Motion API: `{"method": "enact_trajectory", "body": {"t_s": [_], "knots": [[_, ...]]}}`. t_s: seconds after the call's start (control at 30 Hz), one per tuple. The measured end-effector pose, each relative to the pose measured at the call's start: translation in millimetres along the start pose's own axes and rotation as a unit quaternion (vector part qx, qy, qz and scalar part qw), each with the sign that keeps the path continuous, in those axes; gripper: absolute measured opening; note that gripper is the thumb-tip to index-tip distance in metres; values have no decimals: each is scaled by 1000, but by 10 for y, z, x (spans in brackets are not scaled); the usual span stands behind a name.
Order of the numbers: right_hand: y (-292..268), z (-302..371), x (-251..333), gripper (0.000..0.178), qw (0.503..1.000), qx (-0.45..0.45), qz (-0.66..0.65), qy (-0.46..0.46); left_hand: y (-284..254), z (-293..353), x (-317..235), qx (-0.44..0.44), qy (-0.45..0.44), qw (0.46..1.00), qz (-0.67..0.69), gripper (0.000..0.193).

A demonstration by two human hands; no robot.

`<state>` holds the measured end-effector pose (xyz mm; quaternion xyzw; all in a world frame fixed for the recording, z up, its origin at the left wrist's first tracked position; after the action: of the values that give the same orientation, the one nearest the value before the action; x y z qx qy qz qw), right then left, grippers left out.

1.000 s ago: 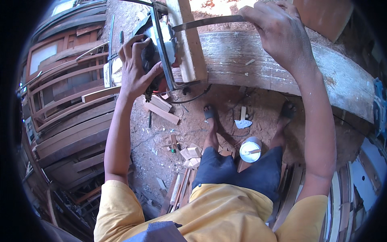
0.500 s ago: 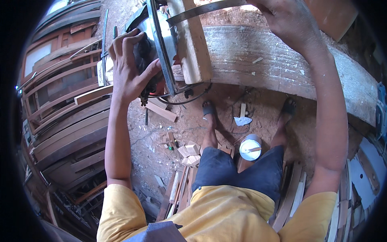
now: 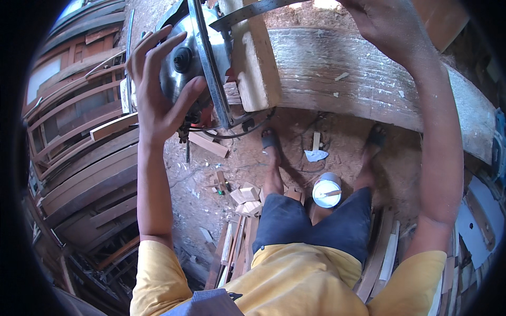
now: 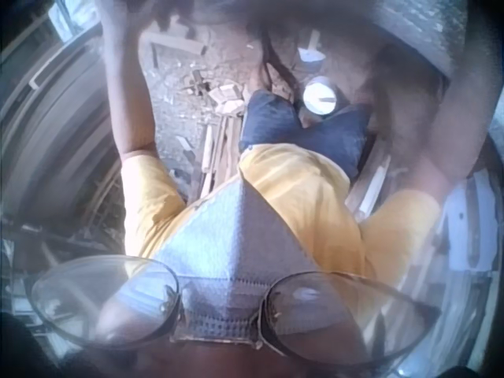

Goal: The person measures a piece of wood and the circular saw blade using a metal ruler, cuts the wood with the circular saw, and clamps the wood to the workbench with a clamp.

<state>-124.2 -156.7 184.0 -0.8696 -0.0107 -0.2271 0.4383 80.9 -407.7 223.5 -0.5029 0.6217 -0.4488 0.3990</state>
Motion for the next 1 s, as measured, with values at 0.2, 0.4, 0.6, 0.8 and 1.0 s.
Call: {"method": "enact_trajectory", "body": {"t_s": [0.2, 0.4, 0.6, 0.8, 1.0], "knots": [[-38, 35, -10, 17, 999, -18, 2, 30, 54, 47, -258, 8, 154, 978, 139, 54], [-118, -59, 36, 19, 996, -46, 58, -47, 83, 32, -258, 28, 142, 979, 147, 57], [-34, -70, 49, 24, 996, 13, 83, -5, 61, 25, -281, 20, 134, 979, 154, 64], [21, -7, 97, 22, 996, -56, 56, -52, 36, 45, -260, -12, 148, 973, 179, 75], [-21, 22, 268, 19, 996, -27, 80, -21, 13, 5, -295, 9, 146, 973, 179, 70]]}}
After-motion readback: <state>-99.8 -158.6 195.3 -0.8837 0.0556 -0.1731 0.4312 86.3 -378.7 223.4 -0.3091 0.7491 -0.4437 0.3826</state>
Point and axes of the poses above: each hand's wrist, its own z-axis away from the middle knuckle, its own y-axis out of the palm, x = y × z, the point moved 5 cm from there along -z, towards the middle knuckle, and after that the axes turned 1 degree about y, right-handed, at the moved point
